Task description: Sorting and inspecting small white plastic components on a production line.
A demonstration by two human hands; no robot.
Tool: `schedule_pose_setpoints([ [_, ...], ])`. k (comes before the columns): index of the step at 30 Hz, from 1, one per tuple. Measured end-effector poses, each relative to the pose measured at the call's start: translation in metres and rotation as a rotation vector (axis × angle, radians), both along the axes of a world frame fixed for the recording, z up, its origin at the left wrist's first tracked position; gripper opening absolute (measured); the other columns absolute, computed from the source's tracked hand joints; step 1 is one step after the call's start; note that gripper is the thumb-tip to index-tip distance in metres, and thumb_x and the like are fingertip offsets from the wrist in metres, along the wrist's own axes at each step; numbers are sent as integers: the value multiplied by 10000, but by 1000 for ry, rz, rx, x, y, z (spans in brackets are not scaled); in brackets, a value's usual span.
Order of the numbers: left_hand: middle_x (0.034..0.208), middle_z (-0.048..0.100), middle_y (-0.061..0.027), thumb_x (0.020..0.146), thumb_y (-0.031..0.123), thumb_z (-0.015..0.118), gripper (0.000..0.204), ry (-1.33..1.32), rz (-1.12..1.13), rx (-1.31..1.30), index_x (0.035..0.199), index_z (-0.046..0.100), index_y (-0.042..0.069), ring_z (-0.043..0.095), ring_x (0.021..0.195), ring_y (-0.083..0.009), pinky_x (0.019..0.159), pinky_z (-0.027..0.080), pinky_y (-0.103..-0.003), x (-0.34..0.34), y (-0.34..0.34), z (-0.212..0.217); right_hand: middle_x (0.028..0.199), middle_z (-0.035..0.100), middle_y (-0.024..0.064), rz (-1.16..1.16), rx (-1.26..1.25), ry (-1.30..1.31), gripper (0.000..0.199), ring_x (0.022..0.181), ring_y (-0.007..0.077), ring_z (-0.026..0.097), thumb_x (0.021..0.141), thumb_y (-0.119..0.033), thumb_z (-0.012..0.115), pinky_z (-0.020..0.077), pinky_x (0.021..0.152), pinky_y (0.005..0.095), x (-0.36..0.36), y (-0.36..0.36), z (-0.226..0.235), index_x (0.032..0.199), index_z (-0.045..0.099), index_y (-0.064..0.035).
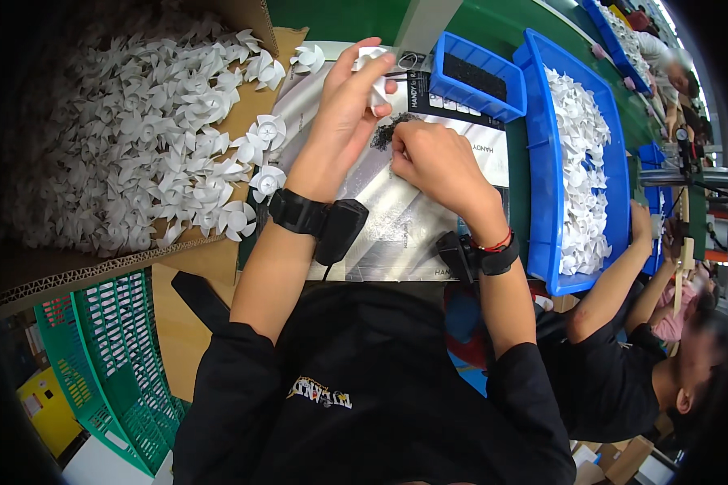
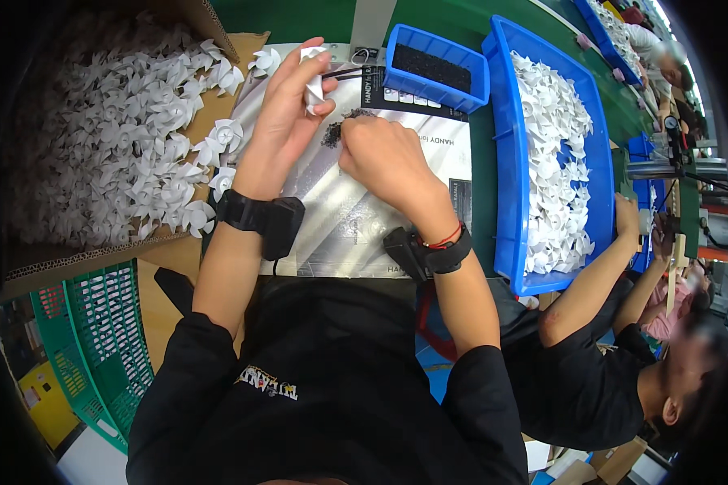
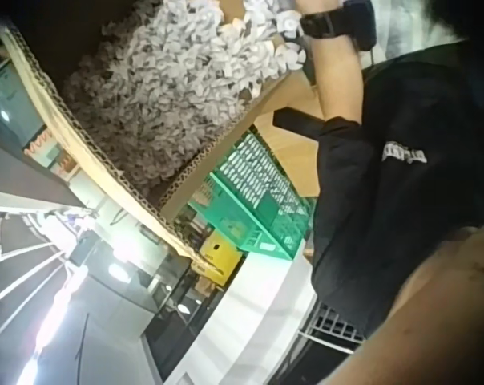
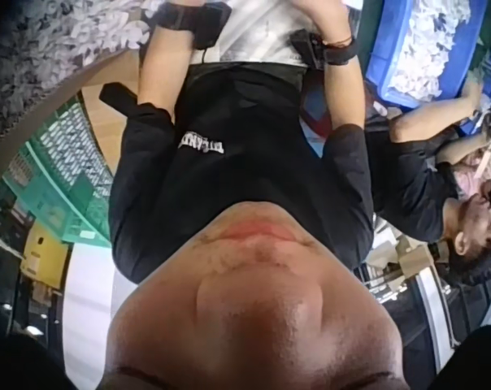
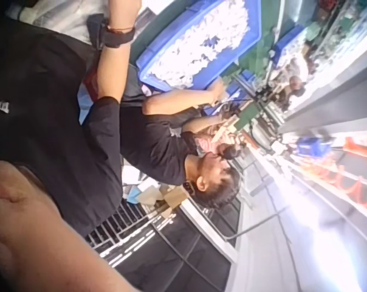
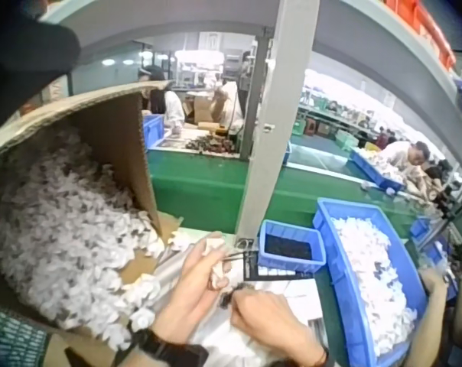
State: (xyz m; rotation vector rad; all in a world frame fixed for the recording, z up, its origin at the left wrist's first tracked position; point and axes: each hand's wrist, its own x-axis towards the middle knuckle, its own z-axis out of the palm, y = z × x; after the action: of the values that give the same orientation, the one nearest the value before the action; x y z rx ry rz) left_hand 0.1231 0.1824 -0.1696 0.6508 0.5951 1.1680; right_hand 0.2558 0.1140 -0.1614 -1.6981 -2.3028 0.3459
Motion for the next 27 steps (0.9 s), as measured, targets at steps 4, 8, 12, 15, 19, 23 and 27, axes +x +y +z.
schedule_pose_setpoints([
  [4,809,575,-6,847,165,689,378,295,46,174,1159,495,79,519,586,-66,445,347,-190,6,-13,5,725,630,145,-23,-15,-8,98,710,351,618,757,-121,595,482,621,449,0,-3,1,767,603,-24],
  [8,735,585,-3,831,170,706,383,434,49,313,1147,509,79,508,516,-55,423,356,-187,9,-10,0,713,624,139,-20,-41,47,102,677,330,609,770,-117,593,483,609,419,7,1,-1,776,595,-16],
  [12,737,598,-13,816,172,720,350,538,15,376,1101,540,75,532,520,-56,432,398,-201,12,-13,-3,702,614,72,-90,-29,378,98,615,226,595,819,-112,592,480,578,324,30,1,-8,809,602,-15],
  [15,766,622,-39,799,174,728,335,684,-9,414,1070,560,70,575,560,-89,473,440,-229,13,-20,2,719,595,14,-275,36,822,95,594,133,563,852,-108,595,464,568,246,40,1,-8,836,609,-16],
  [19,833,665,-103,759,176,736,353,947,1,546,1052,576,62,649,661,-196,584,498,-295,18,-23,3,815,543,-18,-266,29,1162,74,698,54,517,868,-79,605,441,596,171,35,-1,-9,872,613,-6],
  [23,907,679,-153,720,170,732,399,1056,67,742,1070,575,58,669,789,-306,696,510,-347,20,-26,-2,871,525,5,-164,164,915,55,769,63,514,840,-35,623,443,612,172,26,4,-12,862,602,10],
  [27,936,676,-167,701,161,722,417,1019,1,761,1079,579,56,655,854,-354,744,504,-366,20,-29,1,790,509,24,-225,214,944,77,701,87,490,771,-22,642,418,610,213,27,3,-18,815,607,30],
])
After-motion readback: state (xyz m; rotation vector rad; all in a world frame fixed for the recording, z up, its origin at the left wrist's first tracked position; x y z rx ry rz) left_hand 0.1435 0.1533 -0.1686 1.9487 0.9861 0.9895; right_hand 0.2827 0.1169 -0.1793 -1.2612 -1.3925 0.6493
